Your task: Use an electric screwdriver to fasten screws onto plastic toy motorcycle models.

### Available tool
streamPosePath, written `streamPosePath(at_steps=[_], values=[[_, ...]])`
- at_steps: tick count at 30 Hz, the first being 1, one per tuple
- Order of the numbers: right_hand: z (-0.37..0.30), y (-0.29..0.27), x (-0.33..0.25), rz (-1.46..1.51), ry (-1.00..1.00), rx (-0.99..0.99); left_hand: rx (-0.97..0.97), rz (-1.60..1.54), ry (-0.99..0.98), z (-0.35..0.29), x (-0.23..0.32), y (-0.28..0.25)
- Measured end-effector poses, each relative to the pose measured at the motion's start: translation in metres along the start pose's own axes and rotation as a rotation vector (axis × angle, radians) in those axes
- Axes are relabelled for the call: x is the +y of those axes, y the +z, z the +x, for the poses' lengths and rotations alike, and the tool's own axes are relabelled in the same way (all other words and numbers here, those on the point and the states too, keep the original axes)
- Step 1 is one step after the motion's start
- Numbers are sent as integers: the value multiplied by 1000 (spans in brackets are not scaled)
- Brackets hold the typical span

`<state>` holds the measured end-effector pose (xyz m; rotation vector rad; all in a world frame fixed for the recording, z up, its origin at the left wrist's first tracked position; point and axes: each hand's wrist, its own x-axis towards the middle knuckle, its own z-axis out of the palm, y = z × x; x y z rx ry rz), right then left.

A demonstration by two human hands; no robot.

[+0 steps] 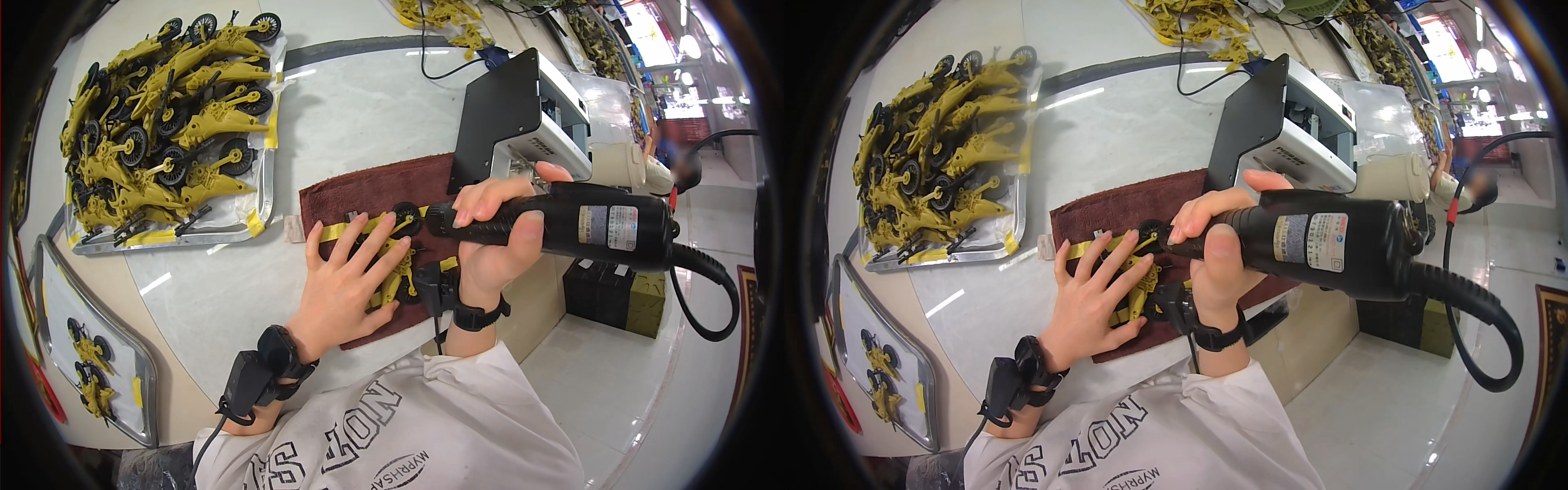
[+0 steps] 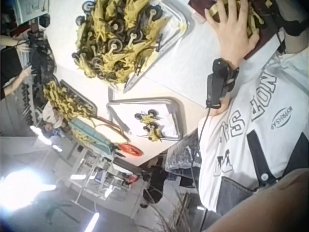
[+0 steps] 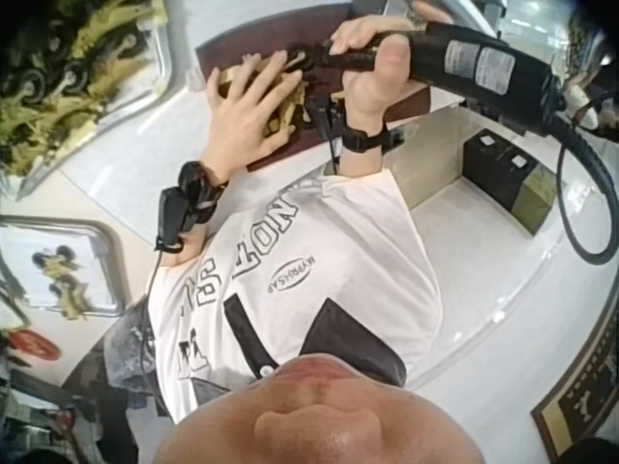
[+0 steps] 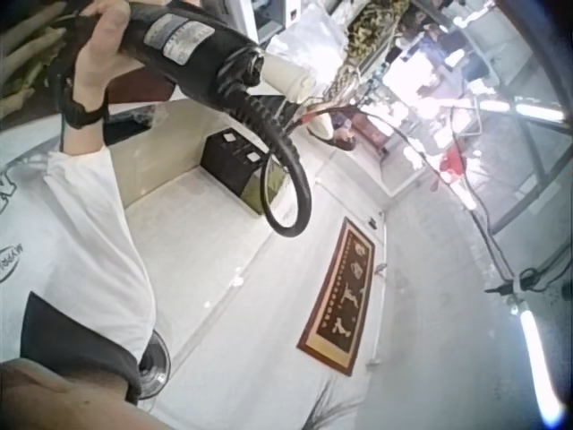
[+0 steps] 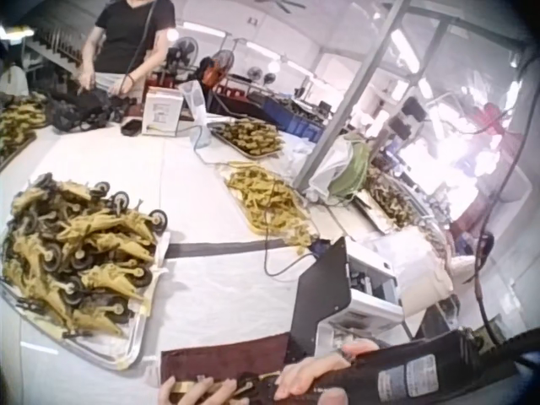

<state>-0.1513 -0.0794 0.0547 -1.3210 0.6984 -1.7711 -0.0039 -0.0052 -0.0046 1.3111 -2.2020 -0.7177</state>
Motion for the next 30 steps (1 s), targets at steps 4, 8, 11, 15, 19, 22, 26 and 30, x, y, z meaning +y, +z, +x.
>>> streamPosePath(at_steps=[4, 8, 11, 15, 19, 22, 26, 30], values=[[5, 3, 2, -151, 64, -83, -5, -12, -7, 0, 0, -1], [9, 1, 5, -144, 136, -163, -19, -21, -8, 1, 0, -2], [6, -1, 9, -123, 142, -194, -7, -19, -8, 2, -2, 1], [4, 3, 9, -120, 148, -192, -4, 12, 15, 3, 0, 3], [3, 4, -1, -245, 65, -206, 14, 25, -9, 1, -2, 3], [20, 2, -59, -165, -346, 2, 14, 16, 0, 3, 4, 2], [49, -36, -91, -385, -372, 276, 34, 36, 23, 1, 2, 1], [61, -65, -62, -467, -291, 324, 39, -21, 19, 2, 3, 1]])
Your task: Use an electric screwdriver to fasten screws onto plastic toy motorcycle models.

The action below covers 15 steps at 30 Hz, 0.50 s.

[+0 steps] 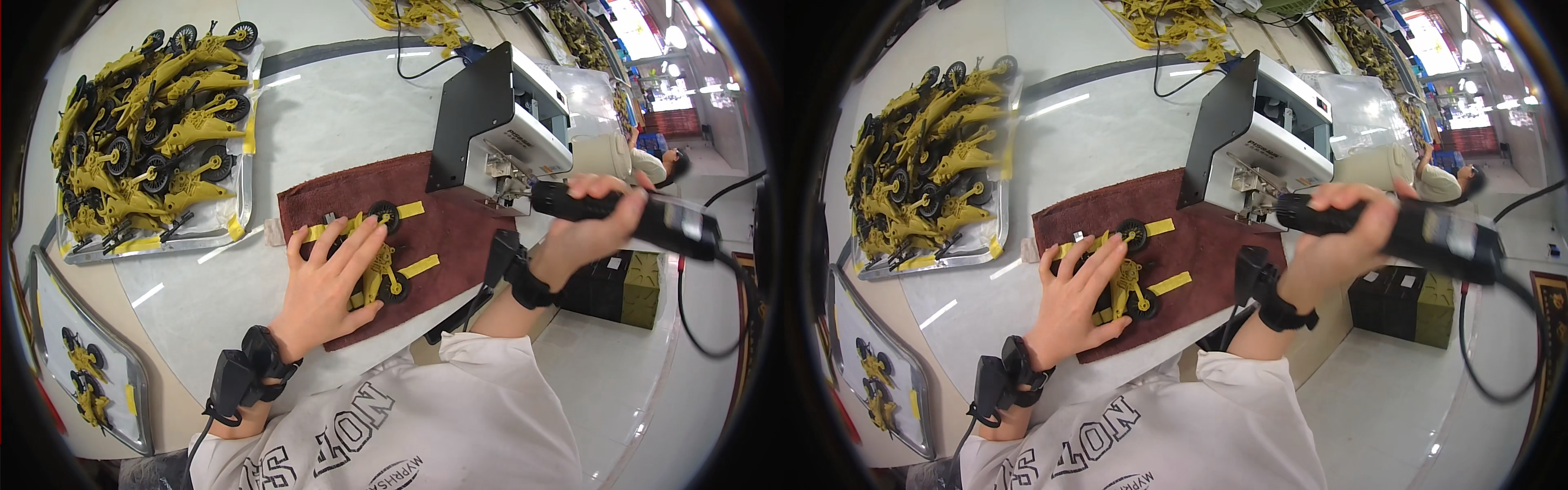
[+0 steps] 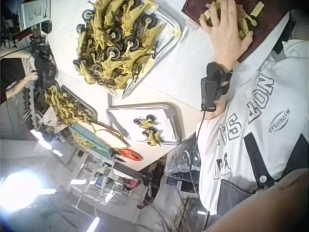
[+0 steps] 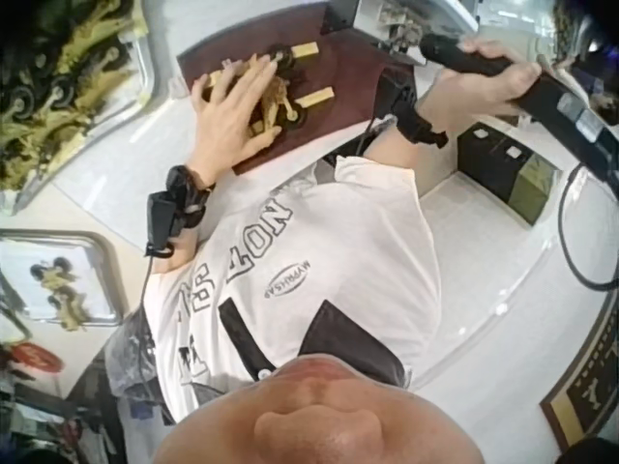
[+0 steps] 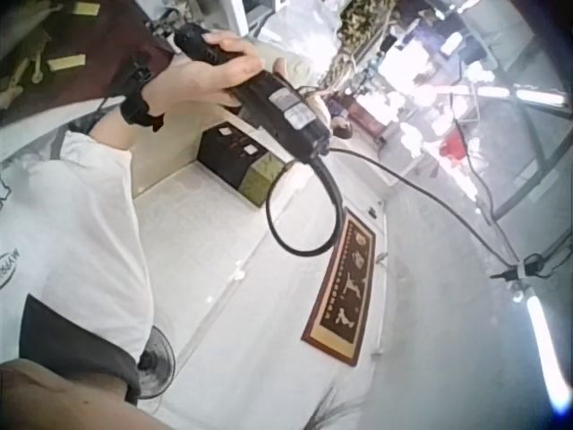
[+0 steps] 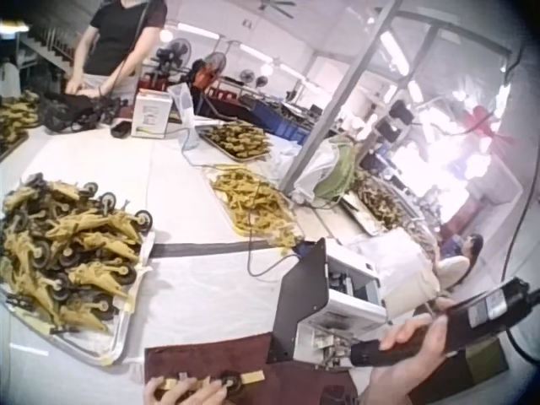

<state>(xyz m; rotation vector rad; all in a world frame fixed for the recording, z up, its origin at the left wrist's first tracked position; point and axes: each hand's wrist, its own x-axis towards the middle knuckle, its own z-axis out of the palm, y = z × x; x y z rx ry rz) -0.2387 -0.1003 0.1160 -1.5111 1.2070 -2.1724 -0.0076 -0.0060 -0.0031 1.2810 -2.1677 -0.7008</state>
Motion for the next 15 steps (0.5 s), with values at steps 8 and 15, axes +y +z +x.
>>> streamPosePath(at_steps=[8, 15], values=[[-50, -6, -17, 241, 227, -302, -11, -11, 18, -4, -5, -1], [-121, 0, -55, 314, 153, -471, -16, -21, 40, -5, -5, -4]])
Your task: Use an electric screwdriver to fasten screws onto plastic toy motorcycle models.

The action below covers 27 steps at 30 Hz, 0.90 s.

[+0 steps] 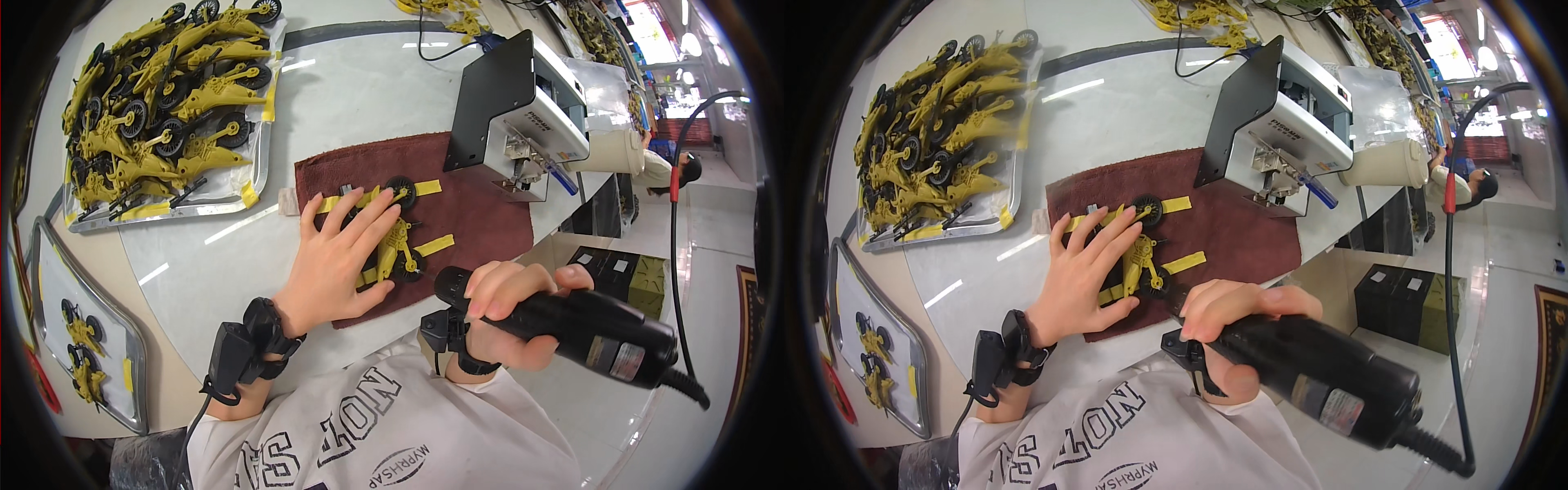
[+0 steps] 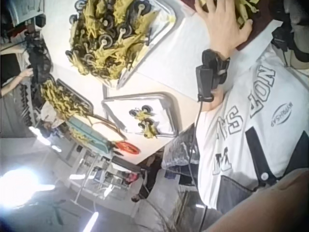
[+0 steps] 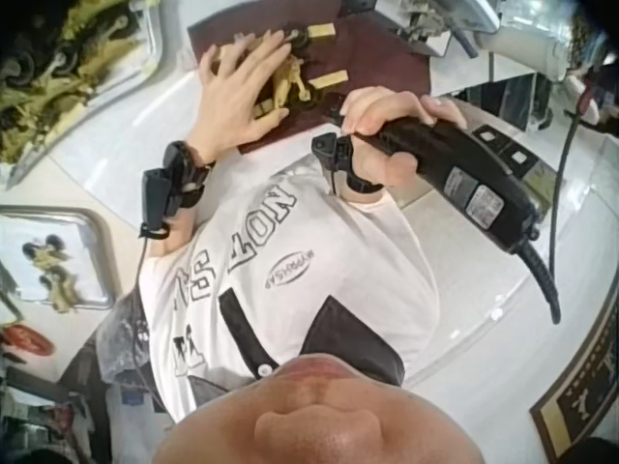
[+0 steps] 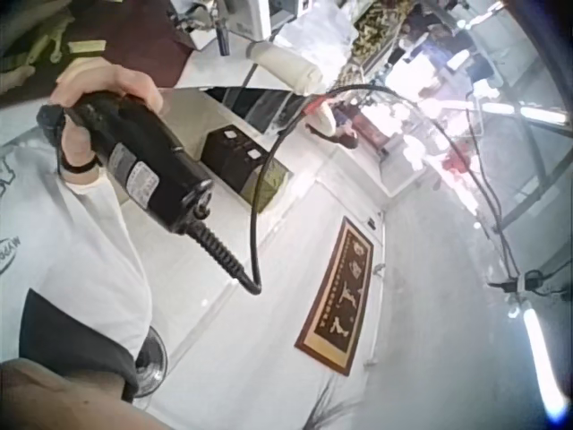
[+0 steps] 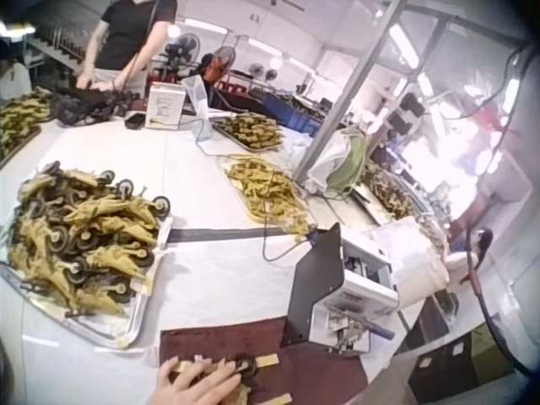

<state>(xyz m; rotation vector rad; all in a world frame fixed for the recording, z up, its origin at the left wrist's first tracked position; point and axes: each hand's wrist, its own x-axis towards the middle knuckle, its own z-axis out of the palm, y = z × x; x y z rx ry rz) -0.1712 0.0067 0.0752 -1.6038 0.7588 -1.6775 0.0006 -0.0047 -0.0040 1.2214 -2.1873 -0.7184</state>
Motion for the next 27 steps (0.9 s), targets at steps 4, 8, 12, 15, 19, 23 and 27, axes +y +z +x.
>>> streamPosePath(at_steps=[4, 8, 12, 15, 19, 23, 27], values=[[-6, 4, 4, -9, -1, 13, -2, 6, -5, -1, -1, 1], [-9, 3, 8, -18, 42, 11, -13, -16, -4, -1, 0, 2], [-12, 3, 17, -37, 130, 24, -14, -17, -12, -1, -1, 3], [-14, 3, 21, -3, 145, 37, -21, -16, -21, -1, -1, 4], [-15, -4, 23, 183, 116, -75, -19, -17, -16, 1, -3, 3], [-14, -5, 28, 181, 86, -119, -33, -23, -15, 4, -1, 2], [1, -22, 23, 112, 40, -326, -42, -5, -52, 1, -5, 4]])
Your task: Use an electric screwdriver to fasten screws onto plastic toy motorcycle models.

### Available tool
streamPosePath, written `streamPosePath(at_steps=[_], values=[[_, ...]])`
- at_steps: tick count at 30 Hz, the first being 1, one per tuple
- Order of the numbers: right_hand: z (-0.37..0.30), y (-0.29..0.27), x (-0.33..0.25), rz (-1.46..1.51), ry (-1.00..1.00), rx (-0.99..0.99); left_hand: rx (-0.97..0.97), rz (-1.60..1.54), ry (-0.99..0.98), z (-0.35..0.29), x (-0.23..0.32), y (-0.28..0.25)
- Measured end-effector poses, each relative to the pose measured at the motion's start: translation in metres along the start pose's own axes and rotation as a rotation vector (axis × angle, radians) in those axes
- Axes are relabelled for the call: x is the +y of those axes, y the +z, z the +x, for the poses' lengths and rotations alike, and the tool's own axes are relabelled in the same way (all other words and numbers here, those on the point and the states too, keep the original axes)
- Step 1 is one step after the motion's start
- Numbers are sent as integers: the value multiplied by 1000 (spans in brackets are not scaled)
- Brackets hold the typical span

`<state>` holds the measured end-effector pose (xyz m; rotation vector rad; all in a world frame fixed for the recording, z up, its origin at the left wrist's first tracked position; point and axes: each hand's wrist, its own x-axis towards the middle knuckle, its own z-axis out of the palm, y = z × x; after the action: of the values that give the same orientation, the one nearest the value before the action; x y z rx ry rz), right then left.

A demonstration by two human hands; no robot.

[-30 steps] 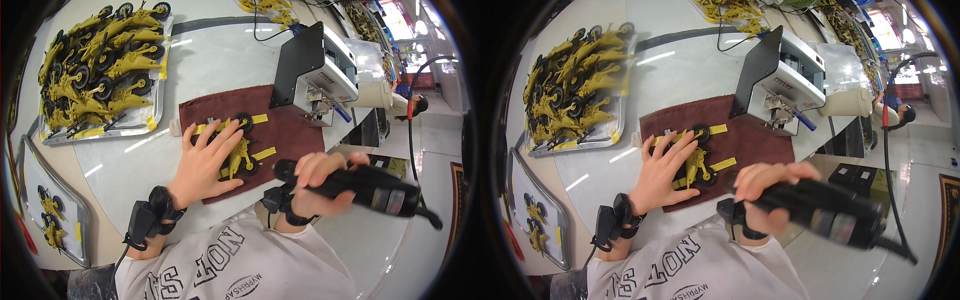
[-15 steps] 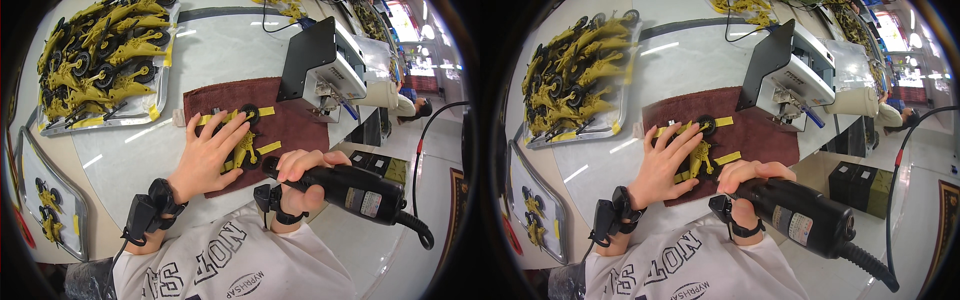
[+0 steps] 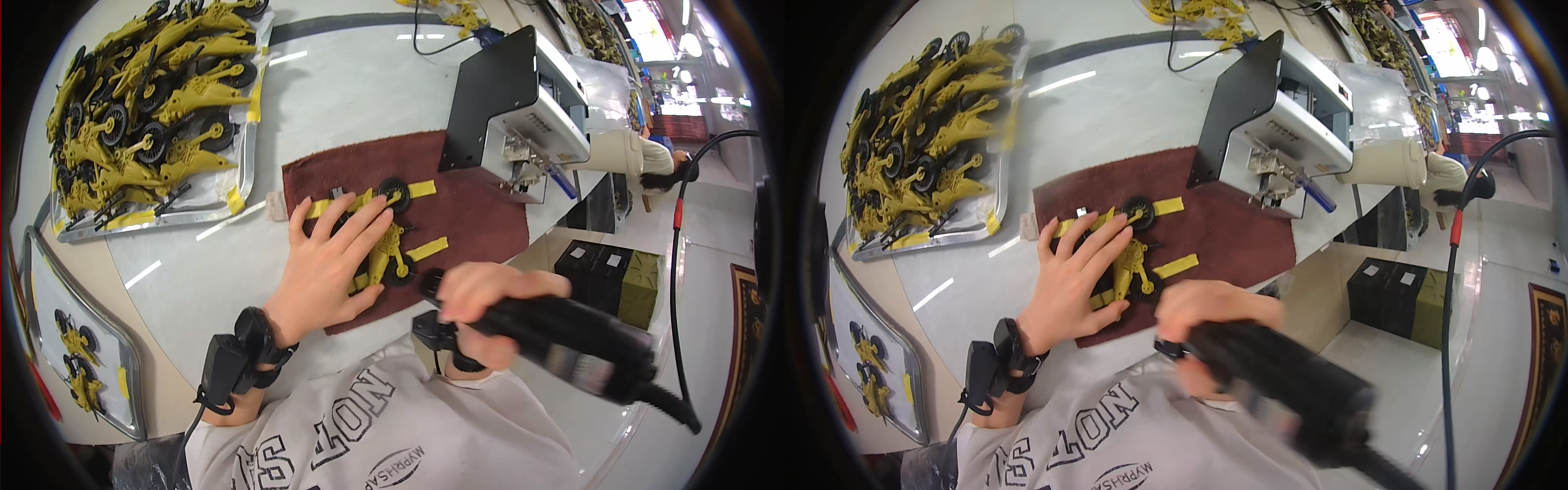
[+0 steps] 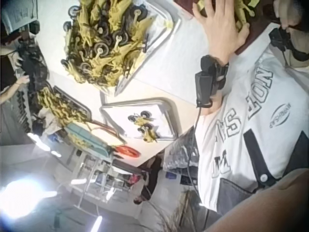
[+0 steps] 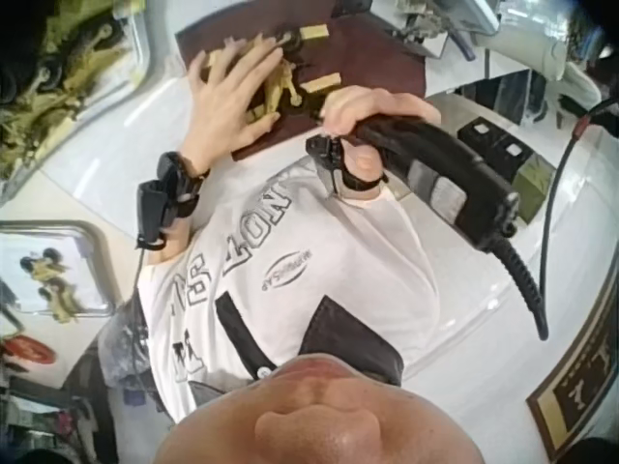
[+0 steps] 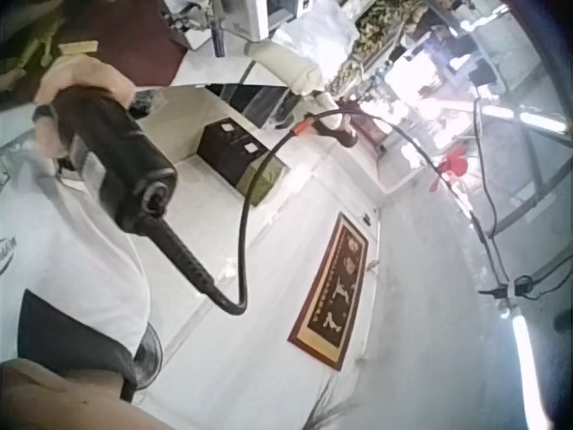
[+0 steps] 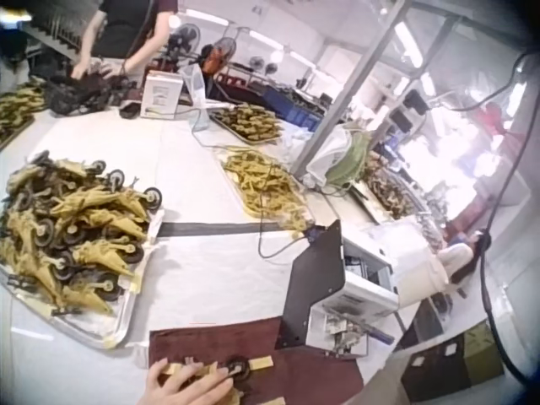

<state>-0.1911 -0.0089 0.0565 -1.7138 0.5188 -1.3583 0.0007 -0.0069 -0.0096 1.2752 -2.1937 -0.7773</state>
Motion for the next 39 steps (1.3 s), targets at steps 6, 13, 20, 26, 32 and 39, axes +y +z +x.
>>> streamPosePath(at_steps=[6, 13, 20, 26, 32, 39], values=[[78, -54, -31, -304, -257, 743, 13, 4, 30, 0, 5, -2], [88, -64, -7, -394, -50, 755, 13, 5, 27, -1, 6, -2], [22, 13, -22, 69, -89, 369, 30, 1, 44, -1, 5, -5], [5, 31, -8, 131, -110, 4, 52, -3, 43, -5, 0, -3], [3, 42, -5, 39, -27, 29, 82, -29, 53, -6, 0, -2], [1, 57, 5, -78, 23, 148, 78, -39, 44, -8, -2, 2]])
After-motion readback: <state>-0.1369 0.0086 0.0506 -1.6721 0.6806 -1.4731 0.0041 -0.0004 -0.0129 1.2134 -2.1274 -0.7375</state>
